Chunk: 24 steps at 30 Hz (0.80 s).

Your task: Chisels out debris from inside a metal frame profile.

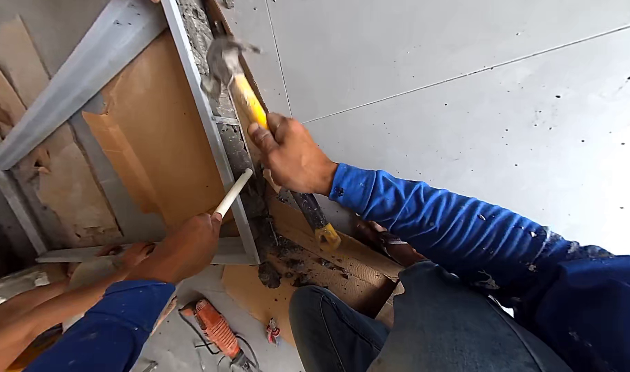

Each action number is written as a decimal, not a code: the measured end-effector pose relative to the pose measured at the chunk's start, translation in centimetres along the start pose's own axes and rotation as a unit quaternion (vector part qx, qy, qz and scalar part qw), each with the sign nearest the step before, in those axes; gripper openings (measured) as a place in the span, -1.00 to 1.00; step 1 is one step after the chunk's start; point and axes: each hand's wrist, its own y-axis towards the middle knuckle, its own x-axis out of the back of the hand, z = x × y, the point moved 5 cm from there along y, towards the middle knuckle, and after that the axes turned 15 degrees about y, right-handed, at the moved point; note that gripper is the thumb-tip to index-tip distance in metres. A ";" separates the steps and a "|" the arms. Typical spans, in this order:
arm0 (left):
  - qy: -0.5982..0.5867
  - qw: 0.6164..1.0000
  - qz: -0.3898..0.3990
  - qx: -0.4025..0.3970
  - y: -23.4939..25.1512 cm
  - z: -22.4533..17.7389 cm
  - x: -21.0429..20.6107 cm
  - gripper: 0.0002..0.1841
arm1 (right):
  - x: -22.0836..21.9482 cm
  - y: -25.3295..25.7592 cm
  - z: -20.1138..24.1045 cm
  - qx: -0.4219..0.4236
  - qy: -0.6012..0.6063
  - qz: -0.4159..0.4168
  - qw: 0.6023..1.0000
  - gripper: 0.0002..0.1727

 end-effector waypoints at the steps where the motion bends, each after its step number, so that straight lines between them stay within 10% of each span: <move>1: 0.019 1.000 -0.014 -0.008 -0.2 -0.1 -0.2 -0.46 | -0.1 0.1 0.6 0.040 0.015 -0.021 0.999 -0.64; 5: 0.092 0.995 -0.036 -0.019 -1.1 -0.9 -0.5 -0.52 | -0.5 -0.5 -1.1 0.107 0.018 -0.085 0.990 -0.67; 11: 0.093 0.994 -0.043 -0.028 -0.9 -0.9 -1.0 -0.57 | 0.4 -1.9 -8.3 -0.234 -0.170 0.111 0.951 -0.57; 18: 0.069 0.997 -0.036 -0.019 -0.6 -0.5 -1.3 -0.50 | -0.6 -1.0 -3.4 0.094 -0.051 -0.122 0.987 -0.67; 21: 0.071 0.997 -0.020 -0.025 -0.4 0.0 -1.3 -0.55 | -1.9 -2.5 -8.2 -0.177 -0.200 0.112 0.957 -0.62; 24: 0.079 0.996 -0.017 -0.033 -0.1 0.5 -1.1 -0.58 | -2.5 -2.3 -6.9 -0.211 -0.289 0.246 0.901 -0.63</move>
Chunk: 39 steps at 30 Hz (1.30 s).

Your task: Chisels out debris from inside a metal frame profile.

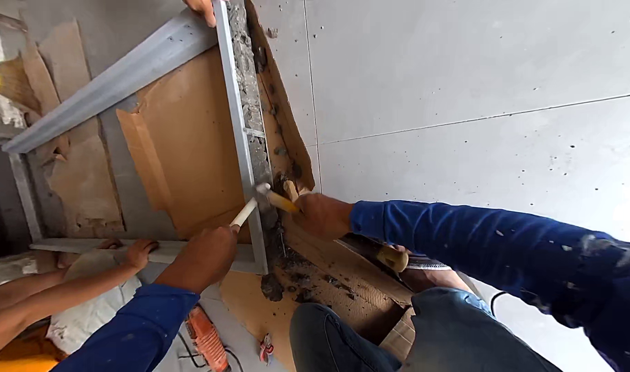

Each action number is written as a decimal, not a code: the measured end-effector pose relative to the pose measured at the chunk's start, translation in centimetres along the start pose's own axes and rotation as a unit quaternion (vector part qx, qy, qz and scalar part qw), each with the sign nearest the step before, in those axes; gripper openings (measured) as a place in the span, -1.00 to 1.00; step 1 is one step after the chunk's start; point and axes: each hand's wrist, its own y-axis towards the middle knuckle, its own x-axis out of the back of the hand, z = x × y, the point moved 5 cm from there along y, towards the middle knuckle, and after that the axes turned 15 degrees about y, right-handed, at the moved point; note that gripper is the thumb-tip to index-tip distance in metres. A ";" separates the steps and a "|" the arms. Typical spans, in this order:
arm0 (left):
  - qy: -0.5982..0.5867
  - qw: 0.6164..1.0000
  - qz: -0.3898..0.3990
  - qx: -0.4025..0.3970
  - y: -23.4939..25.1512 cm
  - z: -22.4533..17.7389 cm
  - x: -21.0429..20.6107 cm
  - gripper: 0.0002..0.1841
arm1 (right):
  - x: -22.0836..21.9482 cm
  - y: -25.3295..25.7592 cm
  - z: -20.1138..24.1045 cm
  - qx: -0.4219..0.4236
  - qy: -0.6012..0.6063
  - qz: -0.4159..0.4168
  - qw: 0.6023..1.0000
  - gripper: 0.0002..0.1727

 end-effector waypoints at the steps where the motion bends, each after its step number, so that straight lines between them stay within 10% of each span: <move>1: -0.005 1.000 0.005 0.002 -0.1 0.0 -0.3 -0.56 | 0.5 -0.8 1.0 0.028 0.008 -0.034 0.999 -0.61; 11: 0.006 0.997 -0.076 0.020 0.0 -0.5 -0.8 -0.52 | 7.2 -1.9 4.0 0.234 0.235 -0.392 0.858 -0.66; 17: -0.025 1.000 -0.009 0.000 0.9 0.4 0.5 -0.51 | 3.4 3.1 0.3 -0.032 0.169 -0.096 0.980 -0.58; 23: -0.091 0.996 0.014 -0.014 1.4 1.1 1.1 -0.45 | 6.4 2.9 3.6 0.139 0.237 -0.311 0.910 -0.56; 28: -0.047 0.998 0.025 -0.016 1.7 1.2 1.8 -0.52 | 3.6 2.4 -0.2 -0.116 0.148 -0.065 0.980 -0.65; 34: -0.054 0.998 0.035 -0.015 1.5 0.9 1.7 -0.48 | 5.9 3.1 1.5 0.100 0.248 -0.291 0.919 -0.52; 39: -0.018 0.999 0.024 -0.027 1.5 0.2 2.0 -0.52 | 4.8 2.9 1.8 -0.099 0.129 -0.070 0.984 -0.65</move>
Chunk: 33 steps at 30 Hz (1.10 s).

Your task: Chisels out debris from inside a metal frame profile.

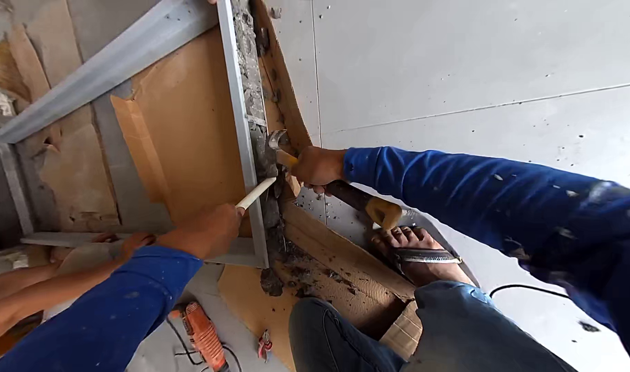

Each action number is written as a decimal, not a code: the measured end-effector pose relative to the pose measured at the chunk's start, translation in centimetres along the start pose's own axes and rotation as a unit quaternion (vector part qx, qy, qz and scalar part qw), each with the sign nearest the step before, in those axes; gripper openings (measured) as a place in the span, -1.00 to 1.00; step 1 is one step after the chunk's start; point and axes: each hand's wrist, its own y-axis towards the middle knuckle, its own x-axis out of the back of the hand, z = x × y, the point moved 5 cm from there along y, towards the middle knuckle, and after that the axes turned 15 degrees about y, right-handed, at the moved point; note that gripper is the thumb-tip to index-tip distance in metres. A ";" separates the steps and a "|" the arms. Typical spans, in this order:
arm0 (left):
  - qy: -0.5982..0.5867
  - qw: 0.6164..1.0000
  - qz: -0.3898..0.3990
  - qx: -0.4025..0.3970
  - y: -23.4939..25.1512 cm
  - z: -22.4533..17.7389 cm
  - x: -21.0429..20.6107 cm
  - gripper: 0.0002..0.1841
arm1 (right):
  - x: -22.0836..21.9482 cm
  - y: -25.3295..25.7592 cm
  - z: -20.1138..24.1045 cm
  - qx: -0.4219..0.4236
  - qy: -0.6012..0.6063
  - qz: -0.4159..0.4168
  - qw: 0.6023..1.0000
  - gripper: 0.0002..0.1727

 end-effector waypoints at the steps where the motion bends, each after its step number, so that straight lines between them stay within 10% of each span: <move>1: -0.010 1.000 0.003 0.001 0.1 0.0 0.0 -0.51 | 1.0 -0.3 1.0 0.018 -0.004 -0.012 1.000 -0.63; 5: -0.048 0.999 0.008 0.010 -0.1 0.3 -1.0 -0.48 | 1.1 0.1 1.6 0.173 0.111 -0.147 0.967 -0.54; 9: -0.042 0.998 0.034 0.012 -0.3 0.0 -0.7 -0.49 | -0.9 0.4 -1.0 -0.006 0.005 0.004 1.000 -0.64; 14: -0.082 0.995 0.056 0.025 -0.4 0.3 -2.0 -0.46 | -0.6 0.8 -0.2 0.123 0.104 -0.108 0.981 -0.54; 18: -0.042 0.997 0.059 0.003 -0.3 -0.2 -2.0 -0.50 | -1.8 0.3 -1.4 -0.014 -0.006 0.031 0.999 -0.63; 22: -0.064 0.996 0.067 0.003 -0.5 -0.2 -3.3 -0.48 | -1.0 0.5 -1.1 0.085 0.079 -0.082 0.990 -0.53; 26: -0.059 0.996 0.071 0.006 -0.8 -0.5 -2.5 -0.49 | -2.2 0.6 -3.3 -0.026 0.017 0.033 0.999 -0.66; 33: -0.095 0.992 0.081 0.030 -1.1 -0.8 -2.9 -0.48 | -2.8 1.2 -3.6 0.007 0.071 0.003 0.997 -0.60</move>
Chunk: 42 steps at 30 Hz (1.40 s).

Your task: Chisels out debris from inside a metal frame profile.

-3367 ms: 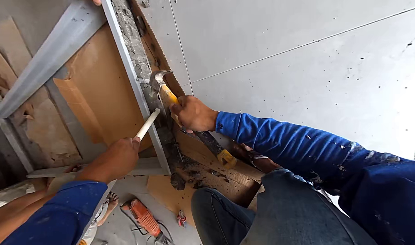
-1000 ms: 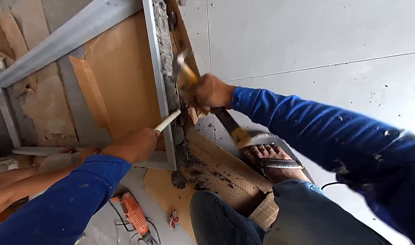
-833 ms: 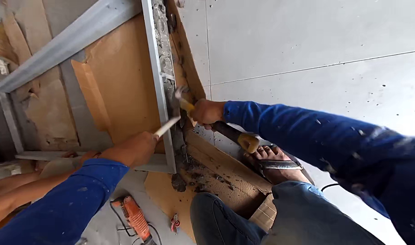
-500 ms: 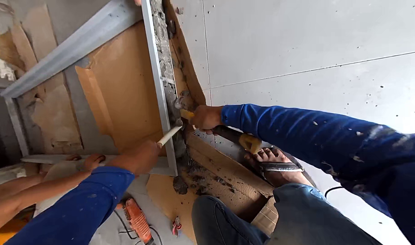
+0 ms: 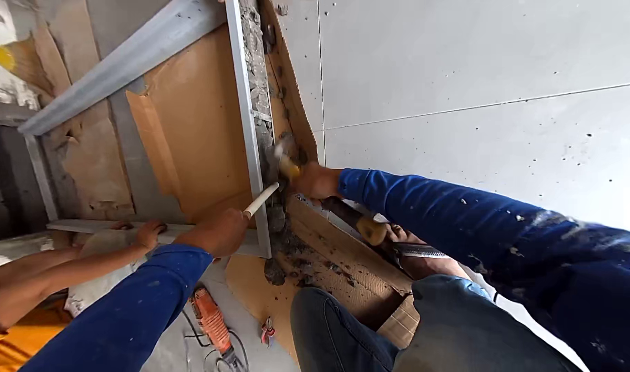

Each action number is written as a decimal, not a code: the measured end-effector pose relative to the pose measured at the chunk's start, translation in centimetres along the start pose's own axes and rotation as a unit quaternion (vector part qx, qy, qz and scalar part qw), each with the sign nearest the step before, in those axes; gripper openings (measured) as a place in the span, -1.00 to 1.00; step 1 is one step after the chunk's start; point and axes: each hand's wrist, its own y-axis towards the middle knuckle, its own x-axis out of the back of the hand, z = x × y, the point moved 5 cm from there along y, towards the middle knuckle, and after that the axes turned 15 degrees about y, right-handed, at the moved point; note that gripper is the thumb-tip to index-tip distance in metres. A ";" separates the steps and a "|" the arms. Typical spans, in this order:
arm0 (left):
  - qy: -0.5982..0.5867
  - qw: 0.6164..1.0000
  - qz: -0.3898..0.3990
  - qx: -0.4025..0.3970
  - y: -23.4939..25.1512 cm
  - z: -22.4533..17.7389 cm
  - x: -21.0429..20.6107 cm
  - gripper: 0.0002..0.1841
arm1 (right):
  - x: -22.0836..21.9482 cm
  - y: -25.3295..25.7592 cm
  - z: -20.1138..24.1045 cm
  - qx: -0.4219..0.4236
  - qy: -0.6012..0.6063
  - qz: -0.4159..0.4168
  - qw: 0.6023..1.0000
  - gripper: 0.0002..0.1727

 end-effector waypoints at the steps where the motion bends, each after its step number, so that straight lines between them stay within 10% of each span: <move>1: -0.007 1.000 -0.004 0.003 -0.2 -0.1 -0.2 -0.46 | -0.2 -0.1 -0.1 -0.027 -0.017 0.037 0.999 -0.64; 11: -0.136 0.983 -0.127 0.003 -5.5 -3.7 -12.7 -0.48 | 0.8 -4.5 -5.5 0.037 0.077 0.064 0.994 -0.51; 18: -0.105 0.981 -0.121 0.105 0.7 -5.6 -9.7 -0.48 | 0.5 -5.3 -7.0 0.073 0.102 0.030 0.992 -0.53; 28: -0.236 0.969 0.072 0.033 0.5 -3.0 1.6 -0.68 | 0.6 -6.5 -8.3 0.069 0.055 0.056 0.995 -0.53; 32: -0.234 0.971 0.024 0.031 -0.4 -2.0 0.8 -0.50 | 0.0 -8.8 -5.9 -0.023 0.002 -0.038 0.999 -0.58; 42: -0.067 0.993 -0.093 0.016 -1.7 0.2 -9.7 -0.52 | 0.0 -8.5 -5.1 0.284 0.052 -0.051 0.956 -0.61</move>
